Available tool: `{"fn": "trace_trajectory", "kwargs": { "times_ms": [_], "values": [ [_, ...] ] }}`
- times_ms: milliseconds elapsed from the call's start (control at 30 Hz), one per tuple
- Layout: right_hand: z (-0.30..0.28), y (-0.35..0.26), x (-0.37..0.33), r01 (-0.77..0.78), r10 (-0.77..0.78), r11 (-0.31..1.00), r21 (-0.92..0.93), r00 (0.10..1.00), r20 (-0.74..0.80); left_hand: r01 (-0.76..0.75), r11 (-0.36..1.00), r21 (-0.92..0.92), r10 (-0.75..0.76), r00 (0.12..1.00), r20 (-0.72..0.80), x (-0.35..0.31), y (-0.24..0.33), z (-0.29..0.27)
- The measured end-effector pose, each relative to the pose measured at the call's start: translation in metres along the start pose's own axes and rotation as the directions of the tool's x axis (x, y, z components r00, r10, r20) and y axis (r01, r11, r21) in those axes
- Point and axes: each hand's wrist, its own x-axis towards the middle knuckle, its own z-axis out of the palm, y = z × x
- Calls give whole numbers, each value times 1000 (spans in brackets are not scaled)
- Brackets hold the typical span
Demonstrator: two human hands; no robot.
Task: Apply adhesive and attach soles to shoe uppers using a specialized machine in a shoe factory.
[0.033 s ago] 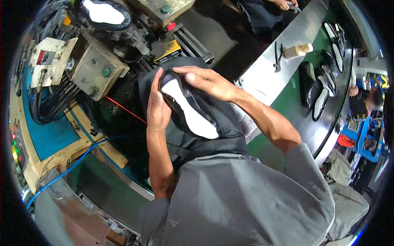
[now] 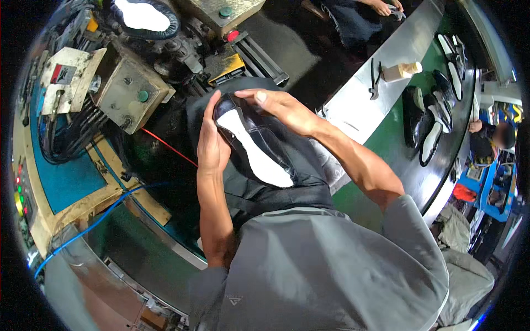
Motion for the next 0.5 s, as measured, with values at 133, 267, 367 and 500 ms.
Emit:
{"fn": "trace_trajectory", "kwargs": {
  "times_ms": [133, 267, 367, 500],
  "values": [
    [18, 12, 27, 84, -85, 996, -18, 991, -99, -19, 998, 64, 22, 999, -47, 17, -10, 7],
    [20, 21, 37, 130, -125, 991, 27, 981, -147, -65, 967, 247, 88, 993, -83, 28, -13, 15],
    [24, 16, 35, 138, -136, 990, 3, 974, -183, -84, 930, 357, 117, 991, -71, 34, -21, 8],
    [18, 34, 30, 70, -88, 995, -78, 960, -265, -228, 751, 620, 253, 966, 49, 37, -32, 11]
  ]
}}
